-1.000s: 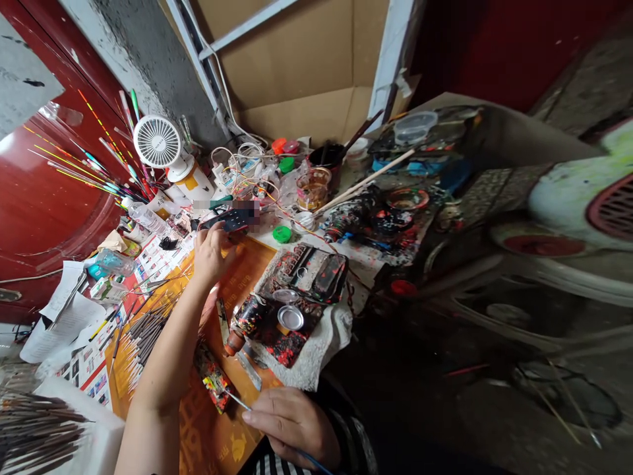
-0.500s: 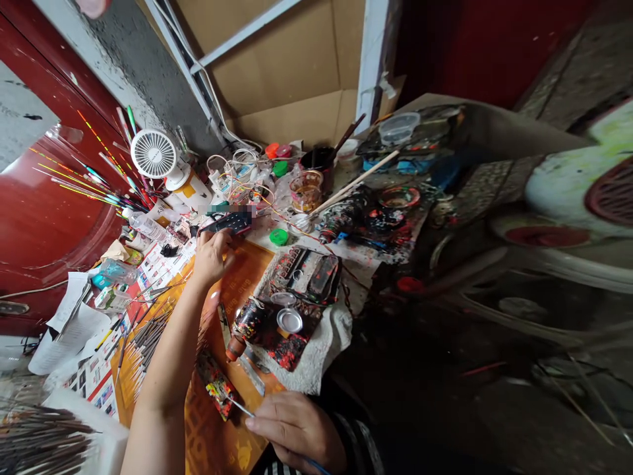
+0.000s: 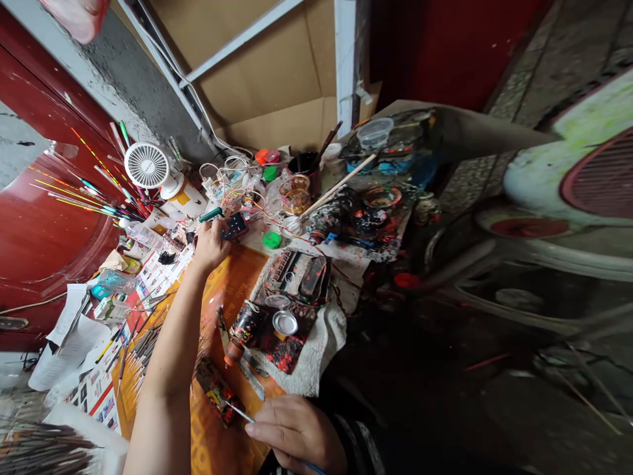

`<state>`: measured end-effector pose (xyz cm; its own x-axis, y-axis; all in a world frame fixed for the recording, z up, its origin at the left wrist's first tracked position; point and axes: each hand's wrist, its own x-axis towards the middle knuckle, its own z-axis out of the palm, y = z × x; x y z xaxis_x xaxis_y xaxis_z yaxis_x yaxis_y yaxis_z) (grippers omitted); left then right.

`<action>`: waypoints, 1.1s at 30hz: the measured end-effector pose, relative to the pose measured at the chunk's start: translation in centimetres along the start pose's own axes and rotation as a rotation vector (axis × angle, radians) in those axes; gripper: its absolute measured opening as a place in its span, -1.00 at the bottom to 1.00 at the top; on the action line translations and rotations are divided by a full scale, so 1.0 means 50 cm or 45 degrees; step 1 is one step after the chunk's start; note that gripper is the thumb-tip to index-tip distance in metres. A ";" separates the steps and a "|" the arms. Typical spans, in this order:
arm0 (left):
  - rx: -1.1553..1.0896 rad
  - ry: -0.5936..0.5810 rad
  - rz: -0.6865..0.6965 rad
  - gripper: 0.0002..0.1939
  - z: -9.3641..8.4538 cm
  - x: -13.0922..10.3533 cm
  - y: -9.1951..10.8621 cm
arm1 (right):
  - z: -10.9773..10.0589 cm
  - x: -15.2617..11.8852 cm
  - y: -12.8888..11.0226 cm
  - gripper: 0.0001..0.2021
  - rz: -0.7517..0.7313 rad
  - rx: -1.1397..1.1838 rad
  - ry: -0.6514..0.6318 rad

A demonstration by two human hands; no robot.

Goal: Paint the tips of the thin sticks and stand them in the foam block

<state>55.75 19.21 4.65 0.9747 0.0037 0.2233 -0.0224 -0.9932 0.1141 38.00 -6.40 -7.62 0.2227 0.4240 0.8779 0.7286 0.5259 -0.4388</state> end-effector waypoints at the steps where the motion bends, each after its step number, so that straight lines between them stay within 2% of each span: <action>1: -0.008 -0.002 -0.007 -0.58 0.001 0.002 0.000 | 0.002 0.000 0.000 -0.56 0.006 0.051 0.036; 3: -0.033 0.020 -0.007 -0.60 0.001 0.003 -0.001 | 0.007 0.000 0.000 -0.57 0.010 0.184 0.120; 5: -0.062 0.067 0.005 -0.59 -0.002 -0.003 -0.002 | 0.010 0.002 0.000 -0.57 0.004 0.179 0.145; 10: -0.082 0.141 -0.002 -0.56 -0.014 -0.043 -0.007 | 0.007 0.008 0.000 -0.58 -0.004 0.158 0.136; 16: -0.046 0.119 -0.002 -0.60 -0.012 -0.077 -0.006 | 0.002 0.009 -0.003 -0.60 -0.002 0.157 0.107; 22: -0.065 0.145 -0.029 -0.58 -0.008 -0.066 -0.003 | 0.003 0.007 -0.003 -0.60 0.007 0.173 0.102; 28: -0.095 0.182 -0.028 -0.54 -0.012 -0.036 0.000 | 0.006 0.004 -0.002 -0.60 -0.006 0.159 0.107; 33: -0.068 0.158 -0.080 -0.55 -0.001 -0.010 -0.006 | 0.009 0.002 0.001 -0.59 0.002 0.179 0.112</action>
<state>55.24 19.53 4.53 0.9397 0.0830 0.3319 0.0225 -0.9830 0.1821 37.76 -6.00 -7.63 0.2839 0.3621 0.8879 0.6319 0.6258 -0.4573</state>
